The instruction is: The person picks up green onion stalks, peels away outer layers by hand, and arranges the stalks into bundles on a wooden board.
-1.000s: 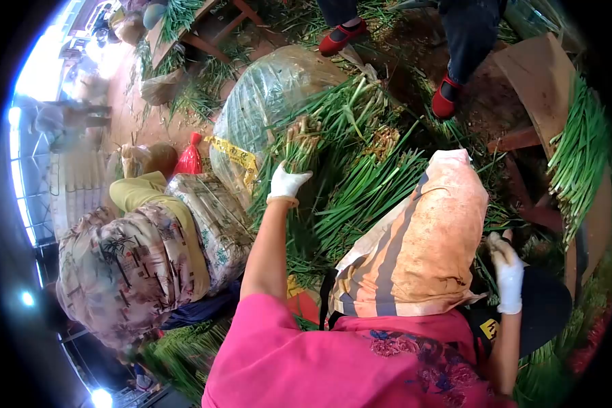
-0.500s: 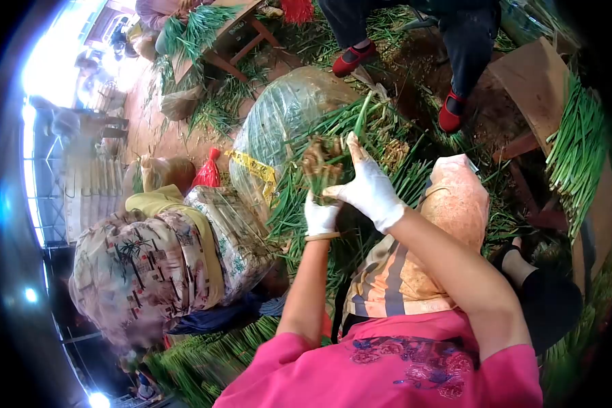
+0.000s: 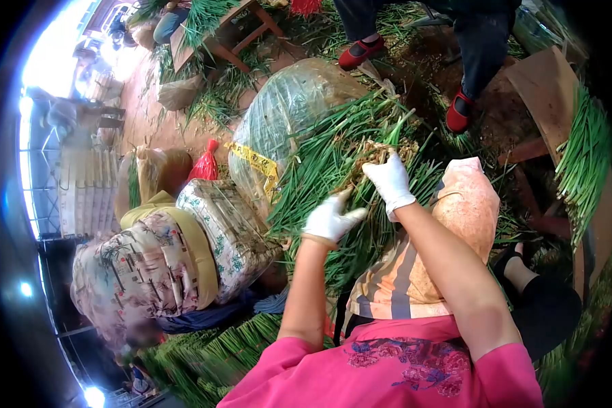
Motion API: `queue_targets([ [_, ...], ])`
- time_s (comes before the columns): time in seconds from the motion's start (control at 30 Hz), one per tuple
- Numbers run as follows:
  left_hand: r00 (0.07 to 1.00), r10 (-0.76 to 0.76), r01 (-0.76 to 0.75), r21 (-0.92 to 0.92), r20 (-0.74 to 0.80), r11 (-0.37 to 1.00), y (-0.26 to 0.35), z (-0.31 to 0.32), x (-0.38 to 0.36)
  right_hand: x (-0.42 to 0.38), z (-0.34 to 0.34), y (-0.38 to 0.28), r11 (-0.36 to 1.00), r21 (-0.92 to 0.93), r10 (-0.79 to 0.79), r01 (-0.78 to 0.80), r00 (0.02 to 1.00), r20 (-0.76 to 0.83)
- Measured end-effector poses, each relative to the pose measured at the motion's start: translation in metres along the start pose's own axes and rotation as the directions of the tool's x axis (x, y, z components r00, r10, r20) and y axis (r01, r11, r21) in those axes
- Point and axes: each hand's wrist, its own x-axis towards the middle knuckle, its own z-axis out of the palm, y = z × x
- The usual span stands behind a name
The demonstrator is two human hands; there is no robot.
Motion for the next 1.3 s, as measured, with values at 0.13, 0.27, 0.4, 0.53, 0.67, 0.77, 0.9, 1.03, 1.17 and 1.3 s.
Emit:
queue_targets([
  [0.13, 0.807, 0.107, -0.329, -0.290, -0.581, 0.899, -0.017, -0.042, 0.021, -0.027, 0.002, -0.013, 0.991, 0.021, -0.133, 0.133, 0.991, 0.004],
  [0.27, 0.907, 0.077, -0.409, -0.820, -0.414, 0.400, -0.026, -0.026, 0.084, -0.050, 0.024, -0.006, 0.754, 0.370, -0.575, 0.543, 0.818, -0.029],
  [0.4, 0.942, 0.137, 0.293, -0.951, 0.305, 0.103, -0.030, -0.009, 0.084, -0.053, 0.034, 0.005, 0.647, 0.228, -0.722, 0.727, 0.681, -0.122],
  [0.53, 0.969, 0.122, 0.226, -0.971, 0.216, -0.074, -0.025, 0.023, 0.063, -0.047, 0.034, 0.007, 0.660, 0.198, -0.698, 0.725, 0.689, -0.195],
  [0.67, 0.900, 0.435, 0.277, -0.765, -0.004, -0.582, -0.055, 0.080, 0.094, -0.039, 0.052, 0.022, 0.808, 0.380, -0.487, 0.451, 0.873, -0.001],
  [0.77, 0.993, 0.064, 0.114, -0.976, 0.104, -0.184, -0.035, 0.066, 0.079, -0.042, 0.031, 0.002, 0.868, 0.432, -0.332, 0.245, 0.933, 0.138],
  [0.9, 0.983, 0.166, 0.079, -0.996, 0.085, 0.043, -0.015, 0.016, 0.050, -0.032, 0.025, -0.009, 0.819, 0.536, -0.290, 0.204, 0.954, 0.079],
  [1.03, 0.907, 0.055, 0.370, -0.852, 0.418, 0.371, -0.006, -0.017, 0.039, -0.062, -0.044, -0.062, 0.630, 0.752, -0.394, 0.195, 0.914, 0.093],
  [1.17, 0.883, 0.043, 0.394, -0.786, 0.468, 0.477, -0.029, -0.011, 0.029, -0.094, -0.137, -0.110, 0.585, 0.700, -0.531, 0.409, 0.846, -0.050],
  [1.3, 0.873, -0.041, 0.402, -0.670, 0.486, 0.624, -0.104, 0.026, 0.016, -0.112, -0.221, -0.117, 0.392, 0.746, -0.429, 0.539, 0.824, -0.370],
])
